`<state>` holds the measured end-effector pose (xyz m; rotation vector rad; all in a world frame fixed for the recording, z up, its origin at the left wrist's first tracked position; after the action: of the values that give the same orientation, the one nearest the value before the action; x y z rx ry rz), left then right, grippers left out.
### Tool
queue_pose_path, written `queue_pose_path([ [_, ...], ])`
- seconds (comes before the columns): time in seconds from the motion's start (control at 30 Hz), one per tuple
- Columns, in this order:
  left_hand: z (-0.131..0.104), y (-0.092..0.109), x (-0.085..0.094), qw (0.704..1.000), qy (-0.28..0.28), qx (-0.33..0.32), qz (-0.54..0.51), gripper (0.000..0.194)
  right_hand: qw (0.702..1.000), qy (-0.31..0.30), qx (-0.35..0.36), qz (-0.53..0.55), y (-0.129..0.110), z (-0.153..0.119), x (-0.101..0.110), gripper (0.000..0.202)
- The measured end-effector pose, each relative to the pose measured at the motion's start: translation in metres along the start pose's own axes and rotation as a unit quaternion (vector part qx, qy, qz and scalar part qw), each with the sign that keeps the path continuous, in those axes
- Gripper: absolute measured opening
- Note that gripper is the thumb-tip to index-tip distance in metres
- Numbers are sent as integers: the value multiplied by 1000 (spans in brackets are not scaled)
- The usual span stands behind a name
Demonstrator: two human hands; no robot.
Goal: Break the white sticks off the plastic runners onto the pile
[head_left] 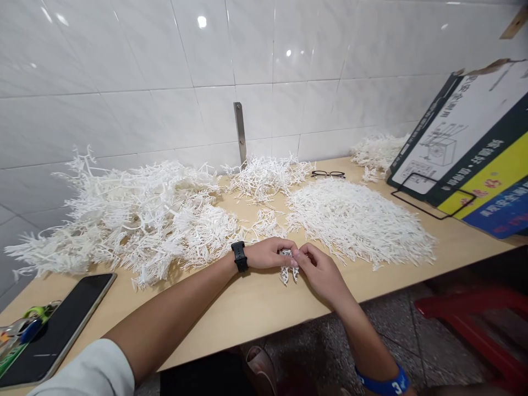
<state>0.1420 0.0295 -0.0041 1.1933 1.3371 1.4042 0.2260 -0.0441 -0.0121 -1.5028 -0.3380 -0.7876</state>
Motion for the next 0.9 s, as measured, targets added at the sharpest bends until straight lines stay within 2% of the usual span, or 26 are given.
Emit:
queue_pose_path([
  [0.23,-1,-7,1,998,-1,60,30,36,996,-27,32,-82,-10,-2,-3,41],
  [0.33,-3,-10,-2,995,-29,85,45,41,995,-44,51,-76,-11,-2,-7,45],
  [0.5,-2,-3,-7,991,-97,42,80,39,994,-76,64,-46,-9,-4,-9,43],
  [0.67,-1,4,-13,982,-132,7,134,42,978,-182,98,2,-13,-7,-13,42],
  [0.73,0,4,-15,982,-134,0,137,43,972,-206,114,12,-17,-8,-13,39],
  [0.8,0,4,-16,981,-127,-6,143,43,972,-204,119,-3,-19,-7,-11,38],
  [0.9,-1,2,-16,981,-119,-21,155,38,975,-169,119,-82,-22,-8,-9,40],
])
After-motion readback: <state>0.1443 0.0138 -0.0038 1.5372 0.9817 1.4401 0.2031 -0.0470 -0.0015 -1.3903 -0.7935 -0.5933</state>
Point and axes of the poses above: each hand's wrist, its own z-axis towards the middle knuckle, its own x-axis out of the back of the hand, y = z × x, the point moved 8 cm from there along z, towards the middle knuckle, and after that the axes turned 15 degrees about -z, right-handed, at the moved point
